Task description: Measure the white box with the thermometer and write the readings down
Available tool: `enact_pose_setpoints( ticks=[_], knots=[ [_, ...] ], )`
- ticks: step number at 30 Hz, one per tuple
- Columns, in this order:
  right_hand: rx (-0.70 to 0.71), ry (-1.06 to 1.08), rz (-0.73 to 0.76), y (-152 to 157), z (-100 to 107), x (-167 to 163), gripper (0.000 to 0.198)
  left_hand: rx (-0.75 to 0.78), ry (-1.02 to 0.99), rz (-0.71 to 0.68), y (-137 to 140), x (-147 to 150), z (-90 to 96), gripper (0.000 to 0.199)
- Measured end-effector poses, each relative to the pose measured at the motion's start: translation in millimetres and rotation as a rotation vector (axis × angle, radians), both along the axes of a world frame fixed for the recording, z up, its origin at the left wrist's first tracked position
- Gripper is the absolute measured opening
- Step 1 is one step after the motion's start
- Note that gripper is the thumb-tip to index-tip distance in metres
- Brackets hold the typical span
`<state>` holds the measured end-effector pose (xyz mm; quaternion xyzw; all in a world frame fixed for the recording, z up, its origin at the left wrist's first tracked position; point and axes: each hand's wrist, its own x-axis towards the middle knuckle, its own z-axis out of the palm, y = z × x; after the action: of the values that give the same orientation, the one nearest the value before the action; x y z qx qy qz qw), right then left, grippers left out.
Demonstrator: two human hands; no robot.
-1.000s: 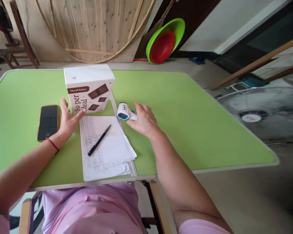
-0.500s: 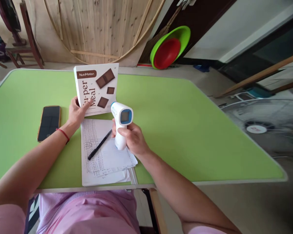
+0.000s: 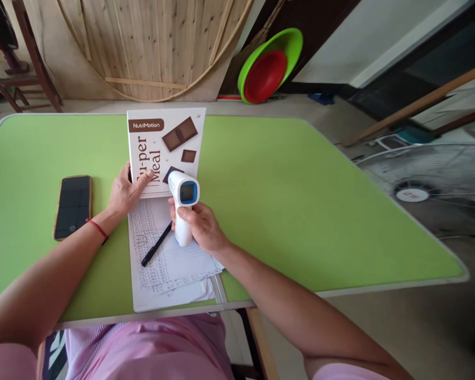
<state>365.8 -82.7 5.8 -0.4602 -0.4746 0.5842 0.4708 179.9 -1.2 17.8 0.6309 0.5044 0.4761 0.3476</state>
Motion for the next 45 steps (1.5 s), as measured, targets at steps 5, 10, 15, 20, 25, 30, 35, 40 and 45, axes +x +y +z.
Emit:
enact_pose_setpoints(
  ticks=[5,10,15,20,25,30,35,40,45],
  knots=[
    [-0.006,0.010,-0.018,0.0,2.4,-0.3,0.040,0.010,0.026,-0.010,0.0,-0.3,0.1,0.045],
    [0.022,0.017,-0.037,-0.3,1.1,-0.4,0.040,0.014,0.046,-0.010,-1.1,1.2,3.1,0.044],
    [0.034,0.010,-0.037,-0.5,-0.3,0.0,0.039,-0.003,0.098,0.006,-1.9,2.4,5.7,0.040],
    [0.041,0.002,-0.040,-0.4,-0.7,1.0,0.040,0.000,0.102,-0.002,-1.0,1.7,4.7,0.040],
    [0.046,-0.009,-0.035,-0.2,-0.6,1.8,0.043,-0.001,0.092,-0.005,0.3,1.2,2.8,0.041],
    [0.055,-0.005,-0.028,-0.1,-1.5,2.1,0.043,0.009,0.103,0.000,1.1,1.2,1.6,0.043],
    [0.047,0.009,-0.012,0.1,-2.0,3.3,0.042,0.011,0.083,0.011,1.2,1.7,1.8,0.044],
    [0.022,-0.008,-0.008,1.0,-3.8,6.7,0.042,-0.004,0.112,0.014,2.9,1.6,1.7,0.045],
    [0.016,-0.018,-0.013,1.5,-4.2,8.9,0.043,0.070,0.100,-0.016,0.8,2.1,4.4,0.040]
  ],
)
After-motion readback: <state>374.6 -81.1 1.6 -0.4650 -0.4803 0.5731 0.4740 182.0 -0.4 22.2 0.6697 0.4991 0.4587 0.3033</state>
